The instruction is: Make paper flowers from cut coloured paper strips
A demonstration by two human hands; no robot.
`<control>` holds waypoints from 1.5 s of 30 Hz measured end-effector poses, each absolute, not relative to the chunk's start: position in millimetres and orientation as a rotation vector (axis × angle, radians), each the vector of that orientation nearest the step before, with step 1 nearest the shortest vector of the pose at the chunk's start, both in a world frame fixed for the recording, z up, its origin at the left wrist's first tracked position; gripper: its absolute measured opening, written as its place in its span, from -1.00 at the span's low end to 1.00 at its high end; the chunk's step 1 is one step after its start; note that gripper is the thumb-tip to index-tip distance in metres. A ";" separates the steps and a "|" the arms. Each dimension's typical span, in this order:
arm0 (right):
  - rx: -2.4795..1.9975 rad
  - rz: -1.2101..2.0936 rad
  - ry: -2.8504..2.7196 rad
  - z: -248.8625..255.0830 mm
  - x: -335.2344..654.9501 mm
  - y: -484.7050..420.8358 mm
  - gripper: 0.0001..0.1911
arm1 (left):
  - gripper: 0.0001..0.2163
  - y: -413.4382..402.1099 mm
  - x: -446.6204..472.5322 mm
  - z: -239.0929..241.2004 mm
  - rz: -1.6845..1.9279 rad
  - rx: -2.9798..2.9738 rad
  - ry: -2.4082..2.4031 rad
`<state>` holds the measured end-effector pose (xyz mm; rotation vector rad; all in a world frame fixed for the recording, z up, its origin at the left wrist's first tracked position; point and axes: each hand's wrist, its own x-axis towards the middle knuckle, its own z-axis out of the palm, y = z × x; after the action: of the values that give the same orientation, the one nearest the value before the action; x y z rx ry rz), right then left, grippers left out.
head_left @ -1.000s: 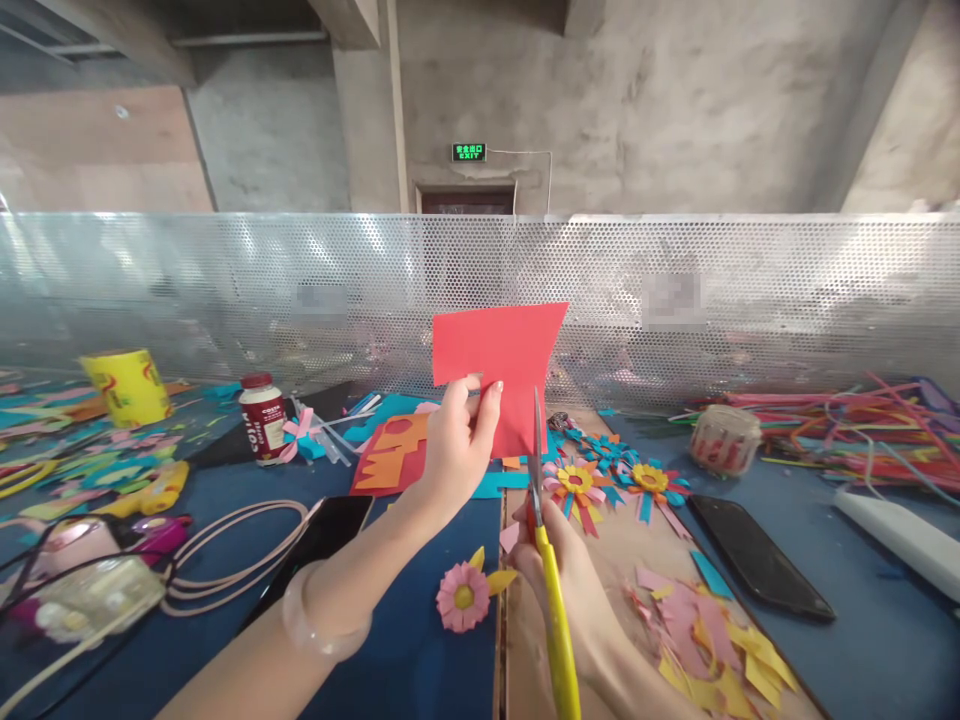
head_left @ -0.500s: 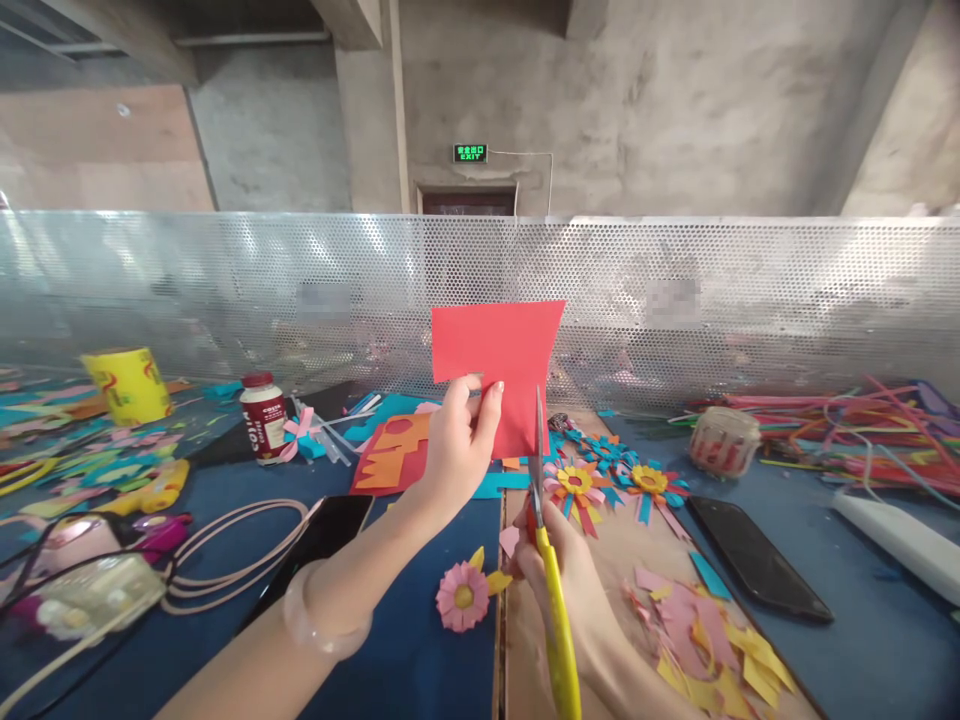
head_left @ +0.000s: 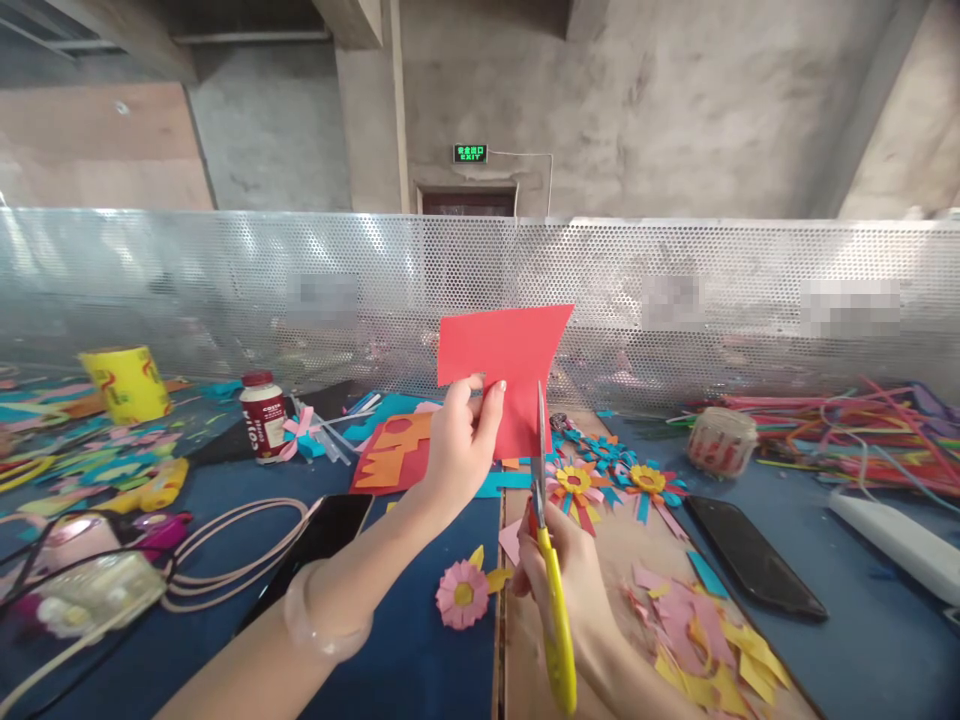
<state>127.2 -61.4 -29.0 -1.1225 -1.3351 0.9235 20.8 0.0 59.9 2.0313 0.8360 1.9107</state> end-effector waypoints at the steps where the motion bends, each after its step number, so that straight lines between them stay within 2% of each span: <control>1: -1.115 0.911 -1.338 -29.5 127.3 -61.2 -0.95 | -0.87 -0.3 20.9 60.1 1.909 2.026 0.833; 20: -1.139 0.957 -1.226 -47.8 124.1 -48.8 -0.82 | -0.84 -2.9 22.5 61.6 1.897 1.949 0.853; 25: -1.227 0.819 -1.288 -40.7 121.2 -52.1 -0.75 | -0.87 -3.5 23.2 60.8 1.861 1.976 0.816; 45: -1.249 0.695 -1.366 -31.3 124.9 -53.7 -0.78 | -0.85 -0.6 27.3 51.6 1.839 2.018 0.895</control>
<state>124.9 -53.7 -31.3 -1.2487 -1.3660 0.6948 27.3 -0.6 51.6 2.0177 0.8950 1.8395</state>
